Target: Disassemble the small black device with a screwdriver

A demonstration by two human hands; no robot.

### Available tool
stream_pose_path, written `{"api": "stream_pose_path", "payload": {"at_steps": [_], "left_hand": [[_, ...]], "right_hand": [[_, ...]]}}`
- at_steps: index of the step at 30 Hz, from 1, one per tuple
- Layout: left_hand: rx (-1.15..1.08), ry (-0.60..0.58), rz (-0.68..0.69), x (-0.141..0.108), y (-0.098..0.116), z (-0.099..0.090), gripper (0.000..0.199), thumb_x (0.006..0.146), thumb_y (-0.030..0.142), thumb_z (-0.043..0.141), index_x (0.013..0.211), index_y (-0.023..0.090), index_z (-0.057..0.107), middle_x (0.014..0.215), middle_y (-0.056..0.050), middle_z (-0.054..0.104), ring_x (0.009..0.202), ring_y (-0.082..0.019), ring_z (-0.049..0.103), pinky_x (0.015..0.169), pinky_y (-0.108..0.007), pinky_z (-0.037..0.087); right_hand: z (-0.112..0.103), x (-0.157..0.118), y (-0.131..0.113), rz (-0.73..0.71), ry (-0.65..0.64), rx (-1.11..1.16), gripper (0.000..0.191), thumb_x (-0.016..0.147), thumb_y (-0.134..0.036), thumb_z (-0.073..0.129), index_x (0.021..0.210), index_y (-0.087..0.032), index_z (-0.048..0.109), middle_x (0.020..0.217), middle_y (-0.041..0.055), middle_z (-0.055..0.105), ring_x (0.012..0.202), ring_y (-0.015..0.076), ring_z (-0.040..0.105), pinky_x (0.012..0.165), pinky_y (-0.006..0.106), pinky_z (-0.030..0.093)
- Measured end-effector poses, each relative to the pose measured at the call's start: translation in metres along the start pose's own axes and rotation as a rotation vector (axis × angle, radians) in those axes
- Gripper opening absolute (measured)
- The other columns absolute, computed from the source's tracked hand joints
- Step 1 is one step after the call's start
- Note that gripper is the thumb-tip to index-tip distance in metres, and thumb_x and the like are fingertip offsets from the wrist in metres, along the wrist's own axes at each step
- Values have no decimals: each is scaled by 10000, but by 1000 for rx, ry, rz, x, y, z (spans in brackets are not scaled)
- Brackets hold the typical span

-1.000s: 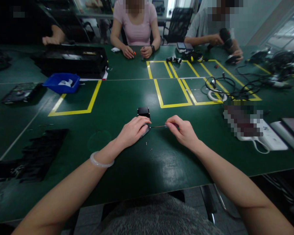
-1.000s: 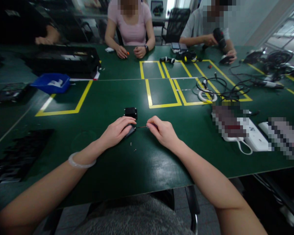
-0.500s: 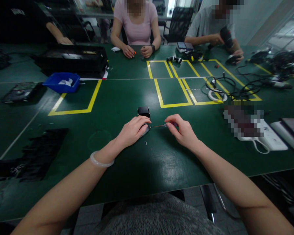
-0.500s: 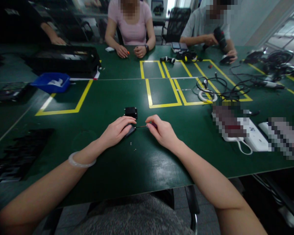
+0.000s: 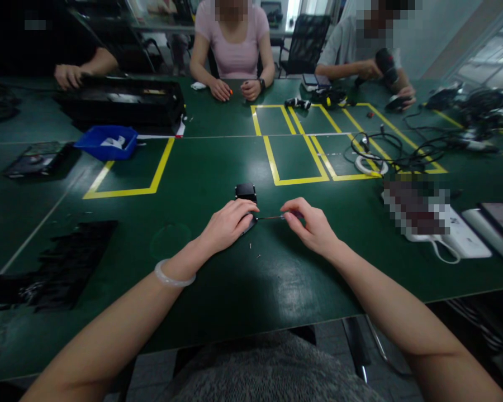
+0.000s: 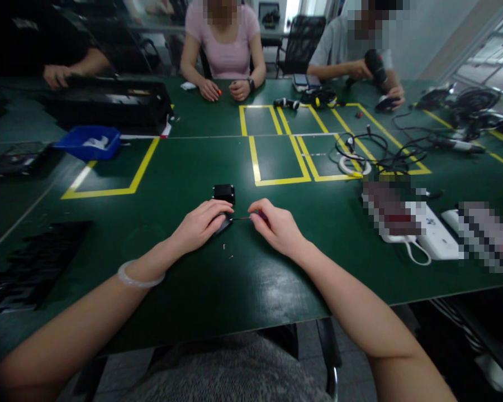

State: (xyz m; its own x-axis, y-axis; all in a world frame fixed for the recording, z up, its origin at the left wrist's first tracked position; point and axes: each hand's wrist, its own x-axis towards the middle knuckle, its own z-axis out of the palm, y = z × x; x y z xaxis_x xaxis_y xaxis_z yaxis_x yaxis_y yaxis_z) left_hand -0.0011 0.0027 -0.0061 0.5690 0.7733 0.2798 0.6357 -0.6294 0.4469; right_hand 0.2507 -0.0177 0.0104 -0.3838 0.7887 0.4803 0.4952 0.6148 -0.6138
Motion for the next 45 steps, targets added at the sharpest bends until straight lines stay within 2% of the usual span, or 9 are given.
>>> {"api": "stream_pose_path", "payload": {"at_steps": [5,13,19,25,31,36,42,45], "left_hand": [[-1,-3,-4,0,0,-1,264,1026,287,394,1182,213,594,1298,-65,626,1202,-233,573,1050,-416,459],[-12,0,-8,0,1,-1,269,1024,292,388,1173,222,601,1286,-62,633,1197,-232,577,1053,-424,459],[-9,-8,-12,1,2,-1,273,1025,290,386,1180,214,597,1292,-67,631,1198,-234,575,1054,-423,458],[-5,0,-7,1,2,-1,273,1025,287,376,1168,217,598,1284,-68,635,1199,-234,579,1064,-430,451],[-2,3,-3,0,1,-1,271,1026,288,382,1171,220,600,1290,-65,634,1201,-233,577,1057,-421,454],[4,2,-5,1,0,0,271,1025,288,386,1177,212,597,1284,-66,635,1190,-236,579,1050,-426,458],[-1,1,-5,0,0,0,260,1021,279,394,1167,221,601,1285,-62,635,1184,-232,582,1042,-410,459],[-1,-3,-6,0,0,-1,257,1025,280,392,1165,215,598,1274,-63,639,1172,-234,583,1035,-409,459]], "right_hand": [[-2,1,1,-22,-13,-10,161,993,-331,498,928,-218,593,766,1,658,632,119,611,614,232,465],[0,1,0,4,3,-16,142,986,-302,483,1045,-223,585,844,27,681,718,148,648,652,255,492],[-1,1,0,-2,-6,-13,152,991,-330,496,937,-223,590,763,2,658,640,128,619,614,236,468],[0,0,-1,11,9,-6,136,982,-286,482,1046,-223,584,850,25,682,701,140,638,652,249,484],[0,1,0,3,-13,-17,171,995,-342,486,924,-227,590,764,2,663,633,124,613,621,234,468],[0,1,-1,1,8,6,147,989,-301,477,1029,-219,592,852,28,692,705,143,644,662,249,489],[-1,1,0,1,-15,-11,178,991,-346,493,919,-223,600,747,-1,658,626,128,612,614,234,461],[0,1,-1,4,10,-5,148,991,-318,483,991,-222,595,827,18,681,686,137,637,656,242,483]]}}
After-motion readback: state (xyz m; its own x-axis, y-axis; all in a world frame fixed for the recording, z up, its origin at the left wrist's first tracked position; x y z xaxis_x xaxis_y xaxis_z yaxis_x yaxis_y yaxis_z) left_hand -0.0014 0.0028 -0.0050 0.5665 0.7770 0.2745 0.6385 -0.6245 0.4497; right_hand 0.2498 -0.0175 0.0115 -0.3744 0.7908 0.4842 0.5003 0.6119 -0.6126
